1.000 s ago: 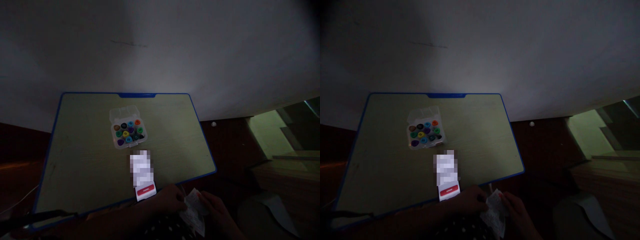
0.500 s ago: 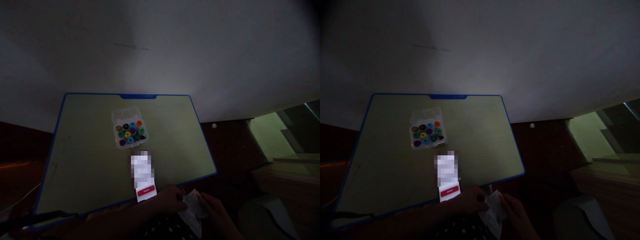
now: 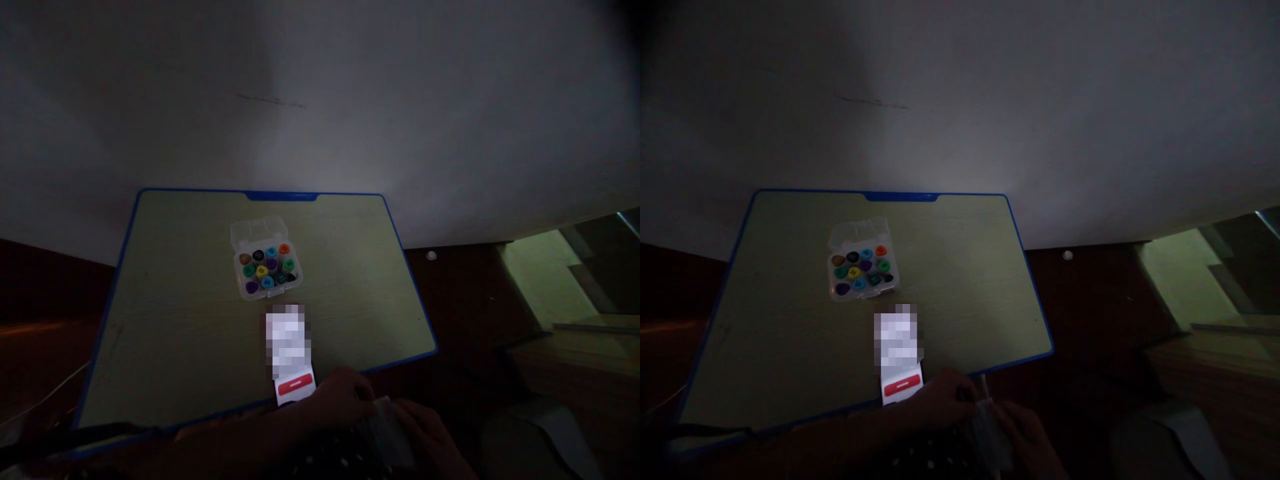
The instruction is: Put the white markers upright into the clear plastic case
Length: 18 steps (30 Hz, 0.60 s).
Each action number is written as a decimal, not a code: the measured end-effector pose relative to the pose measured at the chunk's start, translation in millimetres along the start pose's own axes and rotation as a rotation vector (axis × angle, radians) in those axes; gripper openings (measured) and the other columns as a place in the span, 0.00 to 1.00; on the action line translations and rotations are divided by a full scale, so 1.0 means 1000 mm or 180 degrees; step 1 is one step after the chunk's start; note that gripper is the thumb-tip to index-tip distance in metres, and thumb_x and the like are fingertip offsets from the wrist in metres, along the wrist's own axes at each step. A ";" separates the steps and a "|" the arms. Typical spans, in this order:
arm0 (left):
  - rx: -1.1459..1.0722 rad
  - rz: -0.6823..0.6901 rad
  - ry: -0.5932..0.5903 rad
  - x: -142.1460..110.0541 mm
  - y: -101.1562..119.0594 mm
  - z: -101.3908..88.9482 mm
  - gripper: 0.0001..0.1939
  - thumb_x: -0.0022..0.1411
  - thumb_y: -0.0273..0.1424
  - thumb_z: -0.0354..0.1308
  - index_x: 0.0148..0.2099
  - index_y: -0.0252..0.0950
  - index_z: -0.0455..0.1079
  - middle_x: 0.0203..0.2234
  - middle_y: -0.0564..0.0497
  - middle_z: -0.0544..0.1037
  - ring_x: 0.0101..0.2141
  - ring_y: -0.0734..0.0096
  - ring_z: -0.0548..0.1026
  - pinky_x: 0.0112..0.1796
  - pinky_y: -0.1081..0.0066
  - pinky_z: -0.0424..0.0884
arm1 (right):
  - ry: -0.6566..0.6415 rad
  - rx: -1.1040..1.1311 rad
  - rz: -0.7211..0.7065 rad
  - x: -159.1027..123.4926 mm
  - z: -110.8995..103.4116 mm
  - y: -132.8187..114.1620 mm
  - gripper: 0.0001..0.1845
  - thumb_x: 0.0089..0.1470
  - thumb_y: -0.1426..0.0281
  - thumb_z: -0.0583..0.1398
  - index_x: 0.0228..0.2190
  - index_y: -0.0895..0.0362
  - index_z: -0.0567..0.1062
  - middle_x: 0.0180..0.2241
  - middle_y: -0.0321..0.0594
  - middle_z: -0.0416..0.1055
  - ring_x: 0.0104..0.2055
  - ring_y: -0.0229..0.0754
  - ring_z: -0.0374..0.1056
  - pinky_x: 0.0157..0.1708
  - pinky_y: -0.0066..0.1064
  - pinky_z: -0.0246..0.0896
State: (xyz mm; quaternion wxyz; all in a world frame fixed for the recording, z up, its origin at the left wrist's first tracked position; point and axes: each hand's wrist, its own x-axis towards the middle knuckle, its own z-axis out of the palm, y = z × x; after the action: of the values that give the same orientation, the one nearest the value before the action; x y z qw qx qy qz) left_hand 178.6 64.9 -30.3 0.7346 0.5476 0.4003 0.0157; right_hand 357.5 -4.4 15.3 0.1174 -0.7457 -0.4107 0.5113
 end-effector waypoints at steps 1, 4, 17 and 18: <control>0.0076 0.0024 -0.0018 0.000 0.001 0.000 0.10 0.51 0.32 0.56 0.33 0.32 0.75 0.24 0.52 0.75 0.25 0.74 0.67 0.23 0.77 0.56 | -0.0015 -0.0006 -0.0034 0.000 0.001 0.000 0.27 0.38 0.46 0.59 0.29 0.55 0.78 0.34 0.45 0.74 0.38 0.50 0.67 0.36 0.34 0.66; 0.0259 0.0175 -0.0056 -0.002 0.004 -0.002 0.10 0.52 0.33 0.57 0.32 0.33 0.75 0.22 0.53 0.73 0.24 0.75 0.65 0.23 0.77 0.55 | -0.0273 -0.0006 -0.0215 0.004 0.005 -0.005 0.24 0.43 0.48 0.57 0.26 0.55 0.78 0.29 0.44 0.74 0.33 0.47 0.68 0.33 0.32 0.66; 0.0350 0.0248 -0.0224 -0.005 0.009 -0.004 0.07 0.51 0.25 0.55 0.31 0.32 0.74 0.21 0.55 0.71 0.24 0.75 0.65 0.23 0.78 0.55 | -0.0196 -0.0370 -0.0674 0.009 0.006 -0.017 0.21 0.46 0.51 0.57 0.19 0.56 0.74 0.22 0.42 0.70 0.25 0.41 0.64 0.28 0.29 0.64; 0.0344 0.0292 -0.0233 -0.005 0.009 -0.004 0.07 0.51 0.24 0.55 0.32 0.33 0.75 0.22 0.54 0.72 0.25 0.75 0.66 0.24 0.78 0.56 | -0.0124 -0.0330 -0.0596 0.009 0.005 -0.016 0.21 0.44 0.51 0.58 0.21 0.55 0.75 0.24 0.43 0.72 0.28 0.43 0.66 0.31 0.31 0.65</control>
State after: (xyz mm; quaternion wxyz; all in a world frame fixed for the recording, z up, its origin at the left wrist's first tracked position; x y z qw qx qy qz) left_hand 176.2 69.3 -20.5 0.7167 0.6044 0.3479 0.0077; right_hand 346.0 11.1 17.0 0.1179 -0.6991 -0.5066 0.4906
